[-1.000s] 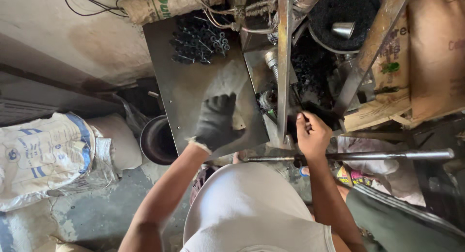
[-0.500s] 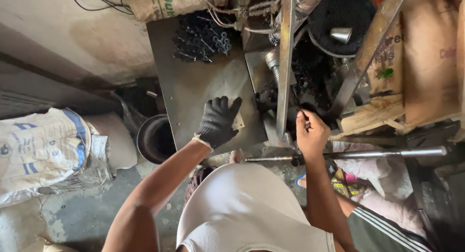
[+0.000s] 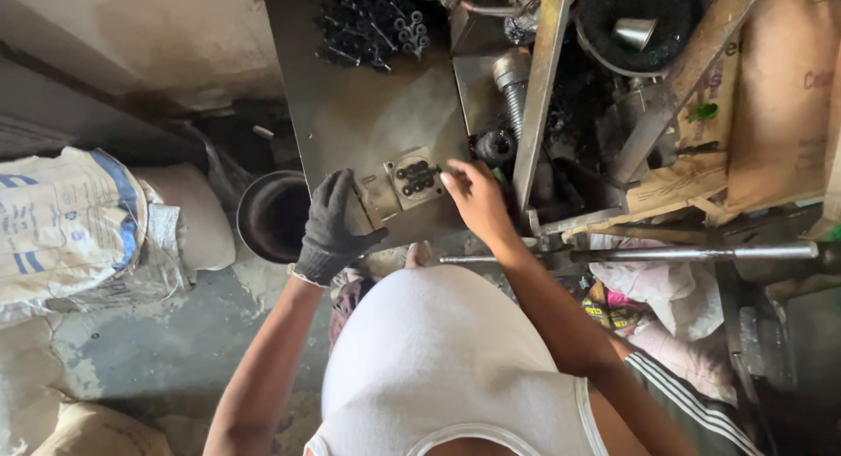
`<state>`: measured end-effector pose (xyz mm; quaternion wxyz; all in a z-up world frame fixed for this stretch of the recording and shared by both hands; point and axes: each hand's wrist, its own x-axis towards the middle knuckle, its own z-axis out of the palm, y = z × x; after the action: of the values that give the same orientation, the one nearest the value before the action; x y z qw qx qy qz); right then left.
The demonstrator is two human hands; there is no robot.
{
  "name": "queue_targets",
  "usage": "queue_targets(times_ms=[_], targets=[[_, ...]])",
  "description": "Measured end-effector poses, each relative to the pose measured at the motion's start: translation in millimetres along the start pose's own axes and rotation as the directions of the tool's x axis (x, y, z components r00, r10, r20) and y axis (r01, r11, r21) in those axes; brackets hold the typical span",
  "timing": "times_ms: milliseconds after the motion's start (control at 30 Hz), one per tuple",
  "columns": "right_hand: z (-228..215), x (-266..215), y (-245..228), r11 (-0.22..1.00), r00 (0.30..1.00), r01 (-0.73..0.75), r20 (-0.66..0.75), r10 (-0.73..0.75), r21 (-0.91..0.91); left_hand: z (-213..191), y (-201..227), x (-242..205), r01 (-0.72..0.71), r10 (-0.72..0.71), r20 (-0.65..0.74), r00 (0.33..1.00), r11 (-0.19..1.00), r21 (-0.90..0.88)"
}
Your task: The person operates a manual press machine by turning a crank handle to process small metal parts. They repeatedly pick up parts from a tray, place them into the machine, and then remove them after processing.
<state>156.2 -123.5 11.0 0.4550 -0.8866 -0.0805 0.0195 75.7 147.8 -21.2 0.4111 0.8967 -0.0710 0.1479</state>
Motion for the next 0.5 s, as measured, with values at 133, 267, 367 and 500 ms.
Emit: queue_targets(times_ms=[133,267,367,500], targets=[[37.0,31.3,44.5,0.983,0.999,0.03,0.021,-0.026,-0.183,5.2,-14.4,-13.8,0.122,-0.125,0.008,0.992,0.946,-0.3],[50.1,17.6,63.3,0.999,0.997,0.01,-0.071,-0.007,0.039,13.0,-19.9,-24.5,0.107,-0.144,-0.052,0.988,0.892,-0.438],[58.6,28.6,62.7,0.978,0.993,-0.009,-0.116,0.034,0.208,18.3,-20.5,-26.2,0.115,-0.155,-0.072,0.985,0.913,-0.392],[70.2,97.1,51.9,0.909,0.95,-0.276,-0.057,0.308,0.313,20.4,-22.8,-23.0,0.099,-0.139,-0.086,0.987,0.926,-0.363]])
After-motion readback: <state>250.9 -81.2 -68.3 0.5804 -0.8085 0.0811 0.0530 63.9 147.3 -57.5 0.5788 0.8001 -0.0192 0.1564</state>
